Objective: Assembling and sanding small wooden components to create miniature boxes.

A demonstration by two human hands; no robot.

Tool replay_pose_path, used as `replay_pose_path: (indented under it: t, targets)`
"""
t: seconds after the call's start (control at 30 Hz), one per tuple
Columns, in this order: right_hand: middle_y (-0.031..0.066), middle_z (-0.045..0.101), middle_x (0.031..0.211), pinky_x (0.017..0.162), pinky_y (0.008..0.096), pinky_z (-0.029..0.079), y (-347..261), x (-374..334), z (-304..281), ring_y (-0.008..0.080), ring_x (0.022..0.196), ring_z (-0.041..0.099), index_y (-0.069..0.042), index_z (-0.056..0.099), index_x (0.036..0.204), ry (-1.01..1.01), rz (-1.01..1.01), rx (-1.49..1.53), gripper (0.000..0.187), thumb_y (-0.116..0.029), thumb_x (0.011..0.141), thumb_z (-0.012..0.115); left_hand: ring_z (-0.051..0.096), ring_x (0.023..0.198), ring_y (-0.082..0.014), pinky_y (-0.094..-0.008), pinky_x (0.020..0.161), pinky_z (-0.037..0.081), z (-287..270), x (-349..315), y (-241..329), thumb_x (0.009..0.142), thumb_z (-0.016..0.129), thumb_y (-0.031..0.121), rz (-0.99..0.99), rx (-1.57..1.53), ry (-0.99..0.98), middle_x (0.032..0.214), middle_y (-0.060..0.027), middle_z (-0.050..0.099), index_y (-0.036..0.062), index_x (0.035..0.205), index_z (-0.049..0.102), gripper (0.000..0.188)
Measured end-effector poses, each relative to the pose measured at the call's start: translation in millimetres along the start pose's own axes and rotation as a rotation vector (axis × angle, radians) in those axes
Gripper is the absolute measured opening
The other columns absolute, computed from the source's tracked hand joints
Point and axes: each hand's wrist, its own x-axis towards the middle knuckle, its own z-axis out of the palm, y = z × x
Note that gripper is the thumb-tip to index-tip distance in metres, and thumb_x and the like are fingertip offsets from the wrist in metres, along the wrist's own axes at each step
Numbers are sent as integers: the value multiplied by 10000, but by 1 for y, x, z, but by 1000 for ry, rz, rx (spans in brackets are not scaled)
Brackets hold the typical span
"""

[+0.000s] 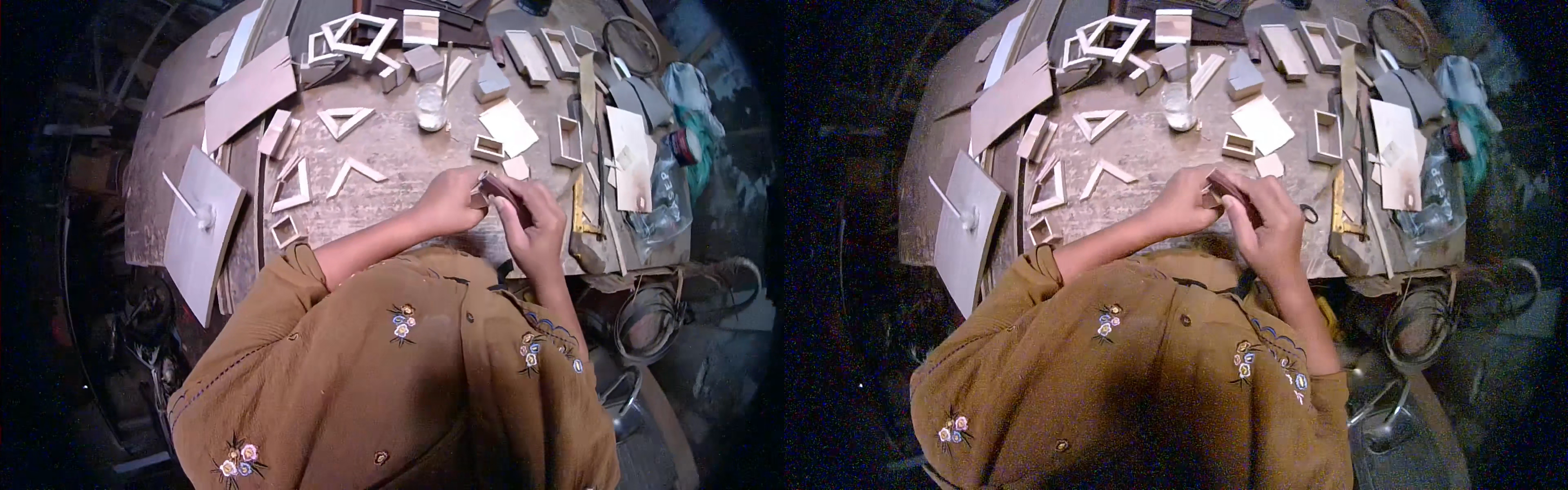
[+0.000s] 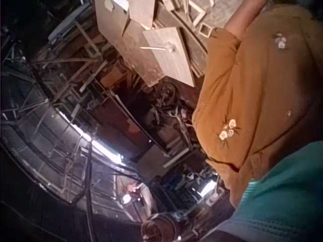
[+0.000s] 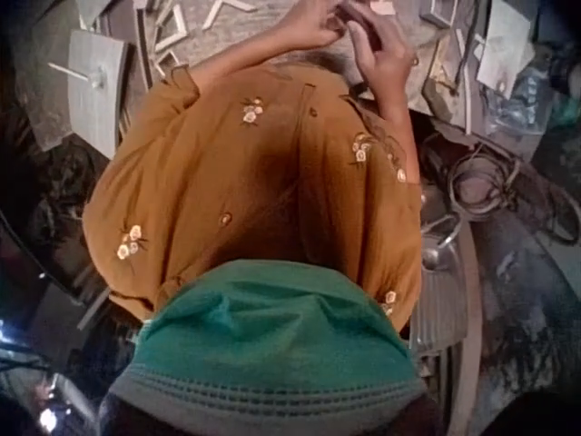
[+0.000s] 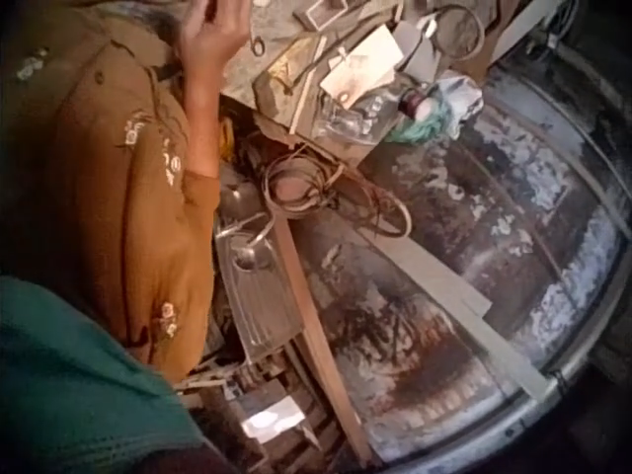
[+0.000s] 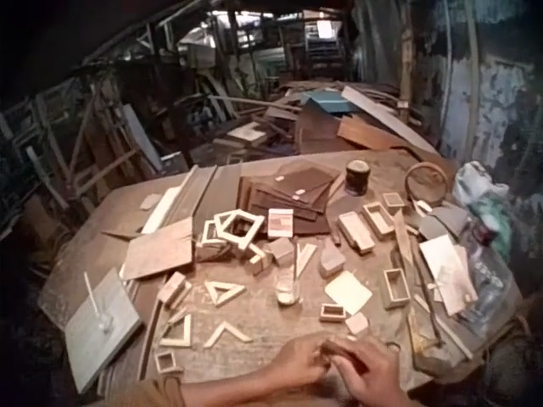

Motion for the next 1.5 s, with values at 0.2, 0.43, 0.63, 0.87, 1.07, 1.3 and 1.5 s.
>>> replay_pose_path:
  t: [0.2, 0.43, 0.63, 0.87, 1.07, 1.3, 1.5]
  targets:
    - [162, 638, 852, 645, 360, 499, 26, 15, 20, 305, 724, 635, -38, 684, 1046, -65, 98, -111, 223, -95, 830, 678, 652, 778, -316, -394, 715, 512, -9, -10, -9, 750, 662, 97, -38, 29, 86, 855, -145, 652, 42, 971, 614, 233]
    - [109, 701, 962, 808, 294, 488, 114, -21, 51, 164, 880, 640, -1, 666, 1091, -362, 441, 107, 271, -138, 857, 669, 641, 790, -225, -349, 734, 508, -20, -27, -59, 763, 705, 167, -285, -6, 179, 854, -106, 637, 53, 1044, 597, 322]
    - [34, 660, 1027, 876, 259, 450, 160, -74, 72, 126, 937, 592, 21, 653, 1091, -379, 679, 382, 246, -119, 889, 648, 536, 624, -111, -267, 539, 432, -51, -30, -124, 817, 611, 196, -652, -632, 476, 797, -37, 590, 84, 1100, 588, 306]
    - [-3, 657, 913, 755, 213, 448, 162, -68, 74, 67, 820, 559, 11, 669, 1038, -390, 781, 415, 214, -126, 874, 676, 584, 955, -377, -435, 832, 463, -160, -28, -173, 744, 734, 272, -402, 424, 818, 1001, -187, 604, 29, 1042, 584, 413]
    - [-5, 673, 899, 748, 222, 473, 158, -67, 76, 67, 804, 583, 0, 686, 1061, -409, 808, 367, 237, -140, 870, 682, 549, 1064, -385, -448, 915, 450, -215, -25, -201, 699, 799, 285, -480, 807, 696, 1113, -194, 601, 17, 1205, 559, 621]
    - [27, 693, 880, 731, 228, 483, 152, -64, 73, 75, 794, 605, 6, 692, 1045, -372, 746, 313, 235, -130, 854, 703, 570, 1066, -384, -452, 925, 454, -218, -7, -203, 727, 773, 315, -618, 909, 567, 1125, -212, 630, 22, 1238, 555, 628]
    - [27, 691, 822, 687, 235, 487, 141, -57, 72, 76, 748, 603, 12, 695, 1020, -358, 777, 277, 222, -123, 844, 710, 509, 1191, -367, -434, 1024, 400, -208, -3, -202, 738, 747, 233, -466, 937, 648, 1259, -200, 568, 21, 1294, 537, 631]
